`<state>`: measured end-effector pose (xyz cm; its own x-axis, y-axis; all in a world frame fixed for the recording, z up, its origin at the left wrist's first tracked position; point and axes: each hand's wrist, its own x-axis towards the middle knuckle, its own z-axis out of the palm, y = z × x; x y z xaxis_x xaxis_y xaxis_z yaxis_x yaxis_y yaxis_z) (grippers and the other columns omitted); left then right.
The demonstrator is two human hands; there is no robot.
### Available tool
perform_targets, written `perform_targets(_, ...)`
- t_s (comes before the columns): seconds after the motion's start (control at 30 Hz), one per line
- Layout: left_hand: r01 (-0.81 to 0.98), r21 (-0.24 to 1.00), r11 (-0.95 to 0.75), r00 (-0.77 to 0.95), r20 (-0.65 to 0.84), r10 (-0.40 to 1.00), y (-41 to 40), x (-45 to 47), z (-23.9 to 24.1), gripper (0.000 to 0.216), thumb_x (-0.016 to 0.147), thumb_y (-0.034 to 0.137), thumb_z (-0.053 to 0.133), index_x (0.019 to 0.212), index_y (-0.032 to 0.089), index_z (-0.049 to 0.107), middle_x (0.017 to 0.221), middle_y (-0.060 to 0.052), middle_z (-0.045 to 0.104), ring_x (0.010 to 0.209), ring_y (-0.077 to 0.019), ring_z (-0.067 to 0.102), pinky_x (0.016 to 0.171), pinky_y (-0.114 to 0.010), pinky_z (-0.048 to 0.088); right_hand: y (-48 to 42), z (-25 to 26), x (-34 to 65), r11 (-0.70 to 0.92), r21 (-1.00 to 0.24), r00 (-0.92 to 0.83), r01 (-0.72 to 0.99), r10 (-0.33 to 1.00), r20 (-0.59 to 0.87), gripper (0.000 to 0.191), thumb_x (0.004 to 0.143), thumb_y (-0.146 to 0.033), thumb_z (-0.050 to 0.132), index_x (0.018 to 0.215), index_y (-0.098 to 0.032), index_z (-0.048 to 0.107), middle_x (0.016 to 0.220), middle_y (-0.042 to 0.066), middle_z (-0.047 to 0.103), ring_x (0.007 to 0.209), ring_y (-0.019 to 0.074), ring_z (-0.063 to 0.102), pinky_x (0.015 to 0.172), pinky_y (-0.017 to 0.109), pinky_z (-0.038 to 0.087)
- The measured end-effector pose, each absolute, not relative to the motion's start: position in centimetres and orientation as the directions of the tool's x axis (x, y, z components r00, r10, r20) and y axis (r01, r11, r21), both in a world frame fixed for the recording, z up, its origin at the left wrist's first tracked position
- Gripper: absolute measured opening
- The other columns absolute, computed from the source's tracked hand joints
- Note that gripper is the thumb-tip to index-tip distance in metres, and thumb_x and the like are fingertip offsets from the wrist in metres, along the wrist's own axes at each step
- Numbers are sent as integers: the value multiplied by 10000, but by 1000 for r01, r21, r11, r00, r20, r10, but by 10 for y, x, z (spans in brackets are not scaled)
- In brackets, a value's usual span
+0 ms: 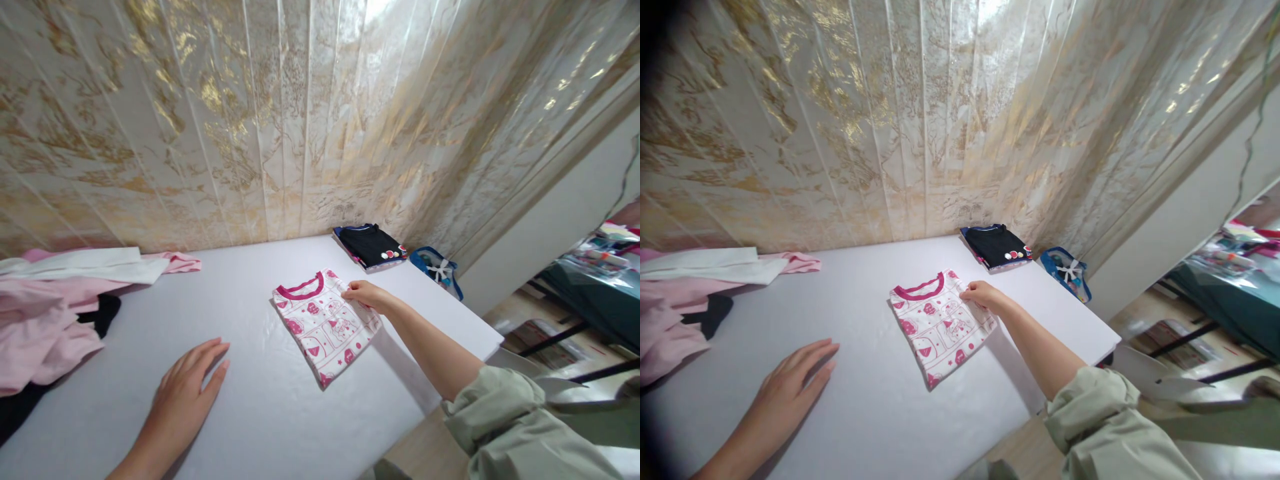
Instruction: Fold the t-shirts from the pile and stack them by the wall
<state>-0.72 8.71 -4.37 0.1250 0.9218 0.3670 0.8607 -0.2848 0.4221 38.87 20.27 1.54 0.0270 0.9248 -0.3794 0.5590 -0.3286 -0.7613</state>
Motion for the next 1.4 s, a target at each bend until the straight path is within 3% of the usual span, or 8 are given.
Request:
perform_targets(0.1, 777, 488, -397, 254, 334, 908, 86, 24, -31, 362, 919, 467, 435, 1148, 276, 640, 1208, -44, 653, 1142, -236, 586, 996, -431, 468, 201, 16, 385, -264, -693, 30, 670, 943, -330, 213, 761, -307, 665, 667, -181, 521, 512, -78, 447, 482, 80, 383, 472, 216, 254)
perform_targets(0.27, 684, 520, -512, 457, 242, 856, 89, 81, -9, 345, 944, 334, 424, 1235, 285, 602, 1146, -51, 651, 1077, -218, 589, 956, -412, 476, 198, 22, 376, -148, -540, 31, 829, 975, -220, 134, 722, -263, 678, 761, -158, 604, 738, -10, 611, 691, 130, 526, 582, 222, 318)
perform_targets(0.37, 725, 471, -503, 452, 225, 863, 95, 103, -9, 372, 908, 293, 495, 1268, 291, 589, 1150, -65, 608, 1080, -234, 557, 958, -430, 457, 188, 32, 363, -91, -417, 40, 905, 991, -130, 140, 750, -254, 636, 856, -167, 609, 862, 38, 649, 789, 170, 558, 601, 239, 304)
perform_targets(0.5, 775, 407, -483, 405, 266, 875, 99, 114, -17, 363, 890, 316, 557, 1251, 310, 601, 1119, -66, 570, 1081, -245, 515, 955, -442, 439, 161, 51, 332, 70, -145, -63, 987, 997, 52, 174, 867, -257, 510, 1022, -213, 576, 1035, 62, 652, 882, 186, 598, 624, 245, 330)
perform_targets(0.6, 751, 424, -507, 404, 312, 860, 98, 114, -22, 346, 897, 288, 550, 1239, 296, 596, 1102, -64, 557, 1069, -238, 504, 953, -446, 436, 142, 57, 302, 185, -75, -181, 980, 982, 53, 177, 920, -254, 462, 1075, -229, 545, 1084, 64, 630, 867, 183, 622, 635, 252, 367)
perform_targets(0.83, 695, 502, -514, 381, 349, 856, 98, 111, -25, 255, 857, 108, 488, 1021, 230, 641, 1033, -70, 573, 1003, -226, 520, 896, -423, 461, 122, 43, 258, 286, -38, -287, 958, 957, -48, 165, 922, -200, 435, 1048, -205, 542, 1021, 82, 631, 785, 199, 642, 597, 272, 370)
perform_targets(1.27, 694, 582, -423, 229, 379, 897, 99, 103, -25, 279, 874, 76, 442, 999, 191, 664, 956, -67, 590, 961, -219, 530, 891, -404, 475, 122, 20, 257, 262, -297, -277, 918, 961, -7, 103, 898, -184, 497, 969, -208, 568, 955, 31, 669, 866, 156, 588, 688, 238, 339)
perform_targets(1.4, 715, 568, -408, 224, 367, 903, 101, 102, -26, 265, 863, 72, 454, 973, 194, 662, 956, -68, 601, 959, -219, 539, 886, -405, 476, 115, 19, 248, 262, -240, -277, 935, 960, -29, 118, 913, -172, 464, 982, -198, 555, 983, 52, 664, 880, 179, 603, 685, 255, 361)
